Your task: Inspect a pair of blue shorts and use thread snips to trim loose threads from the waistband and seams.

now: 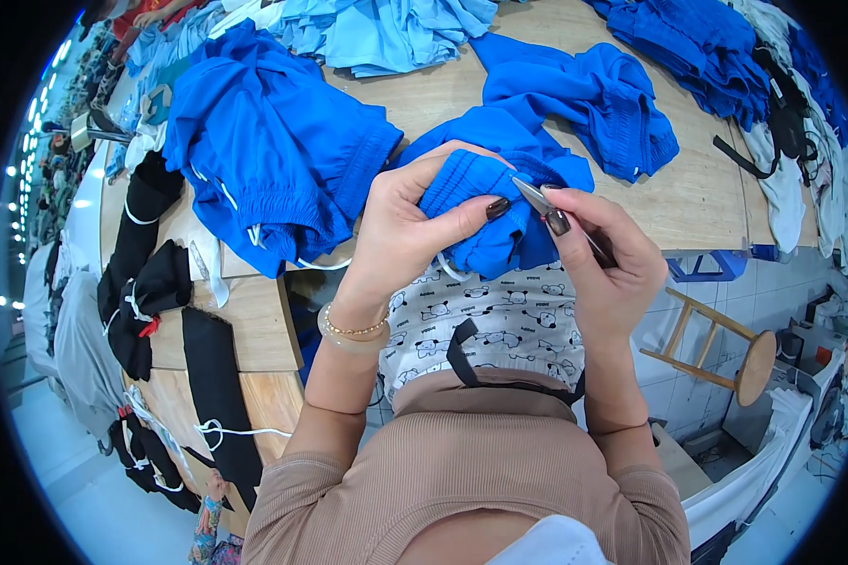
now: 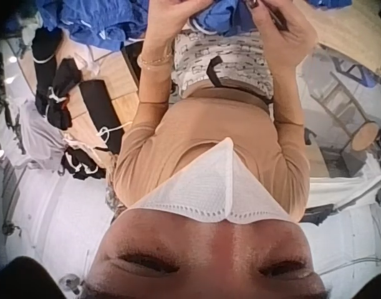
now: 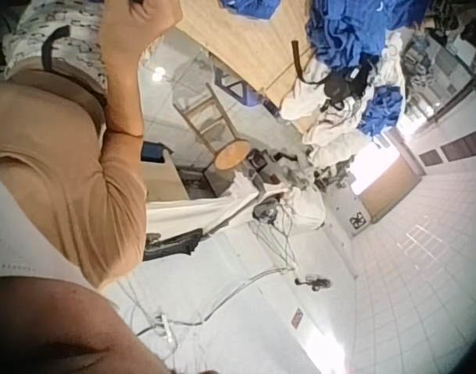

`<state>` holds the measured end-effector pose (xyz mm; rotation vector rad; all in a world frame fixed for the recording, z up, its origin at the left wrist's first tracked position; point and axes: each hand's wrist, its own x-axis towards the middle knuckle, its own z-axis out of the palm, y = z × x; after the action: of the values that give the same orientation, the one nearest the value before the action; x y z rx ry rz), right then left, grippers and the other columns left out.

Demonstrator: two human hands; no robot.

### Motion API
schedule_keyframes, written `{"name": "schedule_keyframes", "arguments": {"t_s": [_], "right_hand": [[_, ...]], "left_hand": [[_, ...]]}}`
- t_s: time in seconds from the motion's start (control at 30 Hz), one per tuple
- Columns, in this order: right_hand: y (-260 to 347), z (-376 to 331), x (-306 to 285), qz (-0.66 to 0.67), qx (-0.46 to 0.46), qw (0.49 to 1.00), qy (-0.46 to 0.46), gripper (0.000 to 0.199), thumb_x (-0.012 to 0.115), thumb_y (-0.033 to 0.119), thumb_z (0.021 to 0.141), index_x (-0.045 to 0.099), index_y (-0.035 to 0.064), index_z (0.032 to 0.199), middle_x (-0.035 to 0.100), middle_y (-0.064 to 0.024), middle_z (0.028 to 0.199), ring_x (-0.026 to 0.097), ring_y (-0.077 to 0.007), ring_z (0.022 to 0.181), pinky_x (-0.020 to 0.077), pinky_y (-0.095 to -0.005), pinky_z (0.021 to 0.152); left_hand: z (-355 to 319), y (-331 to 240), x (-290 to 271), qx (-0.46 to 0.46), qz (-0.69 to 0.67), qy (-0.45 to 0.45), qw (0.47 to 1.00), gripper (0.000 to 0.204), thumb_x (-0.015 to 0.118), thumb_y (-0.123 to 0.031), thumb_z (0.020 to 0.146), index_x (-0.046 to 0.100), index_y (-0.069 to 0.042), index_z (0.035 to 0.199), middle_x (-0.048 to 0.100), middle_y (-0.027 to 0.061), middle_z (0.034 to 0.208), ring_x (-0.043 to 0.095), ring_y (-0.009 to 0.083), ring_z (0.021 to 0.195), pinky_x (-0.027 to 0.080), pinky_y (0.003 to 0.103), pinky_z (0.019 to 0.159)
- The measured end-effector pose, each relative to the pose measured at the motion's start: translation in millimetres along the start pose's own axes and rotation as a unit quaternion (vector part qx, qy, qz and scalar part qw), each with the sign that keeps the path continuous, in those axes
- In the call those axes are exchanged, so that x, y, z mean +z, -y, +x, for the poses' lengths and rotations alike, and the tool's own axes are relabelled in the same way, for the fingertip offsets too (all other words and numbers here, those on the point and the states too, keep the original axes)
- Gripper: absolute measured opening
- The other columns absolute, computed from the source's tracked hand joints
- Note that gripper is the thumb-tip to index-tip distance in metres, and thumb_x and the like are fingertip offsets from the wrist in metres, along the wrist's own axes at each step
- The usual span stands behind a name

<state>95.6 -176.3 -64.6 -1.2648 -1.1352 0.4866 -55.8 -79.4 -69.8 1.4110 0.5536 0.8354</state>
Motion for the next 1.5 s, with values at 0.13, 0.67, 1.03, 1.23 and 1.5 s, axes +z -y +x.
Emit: {"name": "schedule_keyframes", "arguments": {"t_s": [0.13, 0.67, 1.03, 1.23, 1.5], "right_hand": [[9, 2, 2, -0.012, 0.038, 0.999, 0.018, 0.019, 0.061, -0.003, 0.080, 0.067, -0.0003, 0.098, 0.067, -0.0075, 0.087, 0.060, -0.0070, 0.071, 0.0457, -0.0176, 0.061], [15, 5, -13, -0.032, 0.020, 0.998, 0.054, 0.025, 0.062, -0.008, 0.078, 0.065, -0.0006, 0.102, 0.067, -0.0062, 0.091, 0.058, -0.0050, 0.071, 0.0466, -0.0168, 0.064], [8, 1, -19, -0.051, -0.015, 0.997, 0.054, 0.028, 0.062, -0.003, 0.080, 0.060, -0.0014, 0.108, 0.064, -0.0088, 0.098, 0.060, -0.0080, 0.080, 0.0451, -0.0164, 0.067], [-21, 18, -16, 0.175, 0.196, 0.965, 0.000, 0.024, 0.055, 0.007, 0.089, 0.047, 0.0010, 0.111, 0.057, -0.0061, 0.092, 0.058, -0.0098, 0.073, 0.0427, -0.0198, 0.056], [-41, 18, -3, 0.340, 0.422, 0.822, 0.172, 0.019, 0.045, 0.018, 0.095, 0.037, 0.0051, 0.106, 0.062, -0.0165, 0.090, 0.062, -0.0193, 0.056, 0.0444, -0.0238, 0.042]], "left_hand": [[-1, 1, -2, 0.000, 0.019, 0.005, 1.000, 0.022, 0.065, 0.000, 0.077, 0.062, 0.004, 0.099, 0.062, 0.0035, 0.094, 0.056, 0.0077, 0.084, 0.046, 0.021, 0.077], [-1, 0, -3, 0.010, 0.023, 0.000, 1.000, 0.027, 0.056, 0.005, 0.076, 0.060, 0.005, 0.102, 0.063, 0.0064, 0.097, 0.058, 0.0092, 0.087, 0.045, 0.023, 0.082], [-5, -1, -2, -0.025, -0.001, -0.022, 0.999, 0.016, 0.062, 0.005, 0.076, 0.064, 0.005, 0.091, 0.058, 0.0033, 0.091, 0.053, 0.0084, 0.083, 0.043, 0.022, 0.074], [-1, 3, -11, 0.056, 0.051, 0.037, 0.996, 0.016, 0.067, 0.001, 0.070, 0.065, 0.005, 0.086, 0.052, 0.0105, 0.111, 0.049, 0.0151, 0.101, 0.040, 0.026, 0.086], [-13, 0, -22, 0.012, 0.141, 0.032, 0.989, 0.017, 0.072, -0.006, 0.071, 0.065, 0.003, 0.084, 0.050, 0.0071, 0.105, 0.046, 0.0142, 0.096, 0.038, 0.027, 0.083]]}}
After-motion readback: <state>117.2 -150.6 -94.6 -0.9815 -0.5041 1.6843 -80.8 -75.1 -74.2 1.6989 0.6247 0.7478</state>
